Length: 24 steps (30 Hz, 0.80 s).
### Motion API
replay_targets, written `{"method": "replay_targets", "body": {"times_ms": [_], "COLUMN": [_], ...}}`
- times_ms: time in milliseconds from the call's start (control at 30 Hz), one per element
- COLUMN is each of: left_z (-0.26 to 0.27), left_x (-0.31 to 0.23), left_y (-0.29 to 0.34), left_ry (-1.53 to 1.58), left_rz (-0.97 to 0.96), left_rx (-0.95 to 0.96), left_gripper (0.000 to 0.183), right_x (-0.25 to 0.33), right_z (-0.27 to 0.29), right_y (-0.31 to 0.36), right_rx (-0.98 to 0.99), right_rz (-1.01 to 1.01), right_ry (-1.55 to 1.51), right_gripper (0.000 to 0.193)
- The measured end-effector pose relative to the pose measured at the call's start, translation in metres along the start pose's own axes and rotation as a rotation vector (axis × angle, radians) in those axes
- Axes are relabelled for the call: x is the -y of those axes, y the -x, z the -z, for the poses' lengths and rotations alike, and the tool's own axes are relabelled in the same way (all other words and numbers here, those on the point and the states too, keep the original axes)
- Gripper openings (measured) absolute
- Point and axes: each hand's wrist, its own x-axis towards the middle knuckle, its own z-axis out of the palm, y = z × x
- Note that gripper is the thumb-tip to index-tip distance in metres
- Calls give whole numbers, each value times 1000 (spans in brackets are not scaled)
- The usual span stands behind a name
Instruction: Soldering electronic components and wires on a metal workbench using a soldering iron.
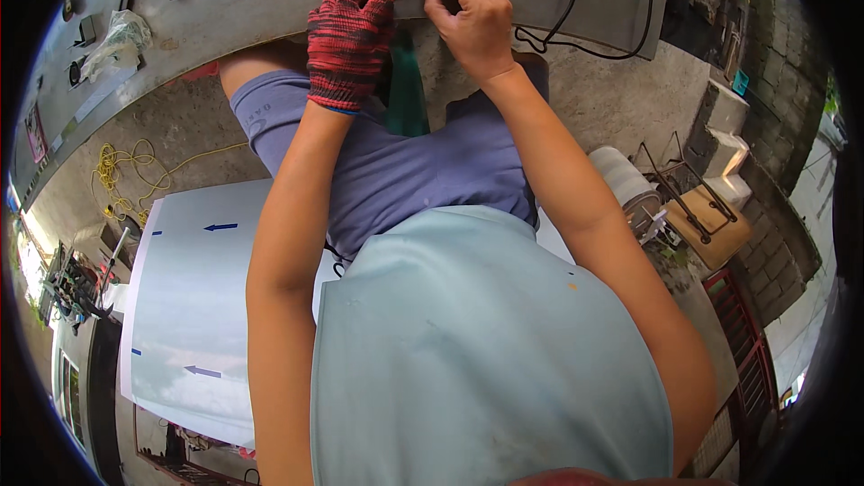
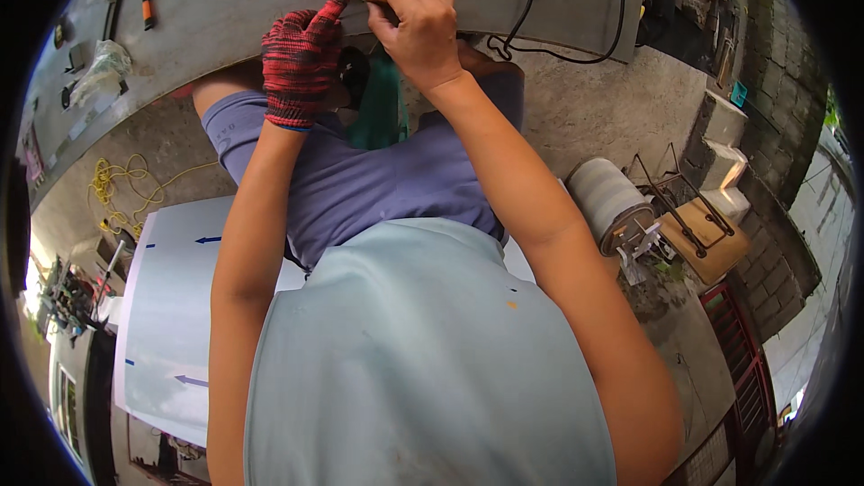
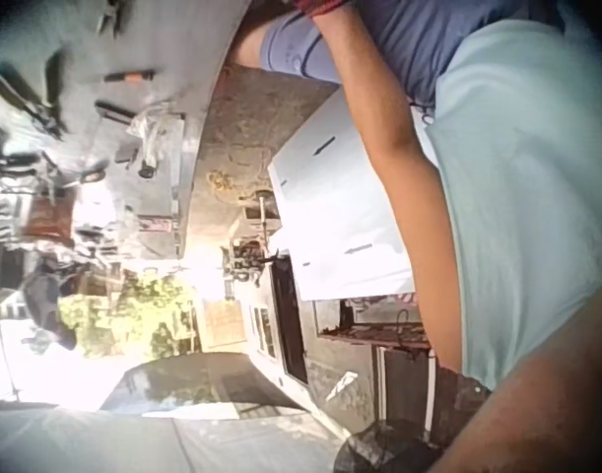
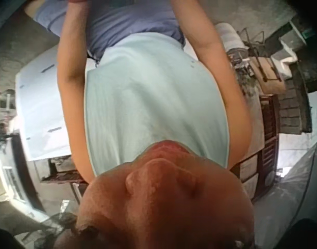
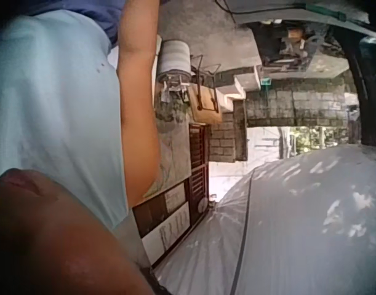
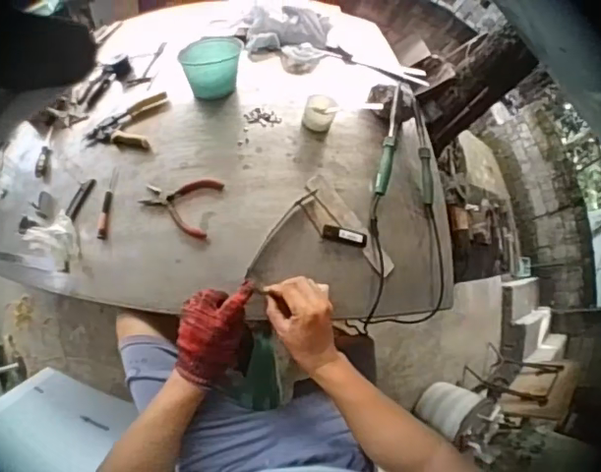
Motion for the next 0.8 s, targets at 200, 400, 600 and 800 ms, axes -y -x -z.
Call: {"method": "replay_targets", "body": {"times_ms": [200,400,600,800], "left_z": [-5,-5,-2,-2], "left_x": [1,1,-1,-2], "left_y": [1,2,1,0], "left_ry": [4,-46,-45,-48], "left_rz": [-15,-20,28,23], "left_rx": [-45,-47,-18,-22], "left_gripper": [52,52,59,61], "right_x": [0,4,4,3], "right_z": [-6,-4,-5,-7], "right_y": [2,3,2,2], "right_rx": [-52,-37,-26,-52], "right_rz": [6,17,5,15], "right_ry": [27,78,81,74], "right_gripper": [10,11,12,11]}}
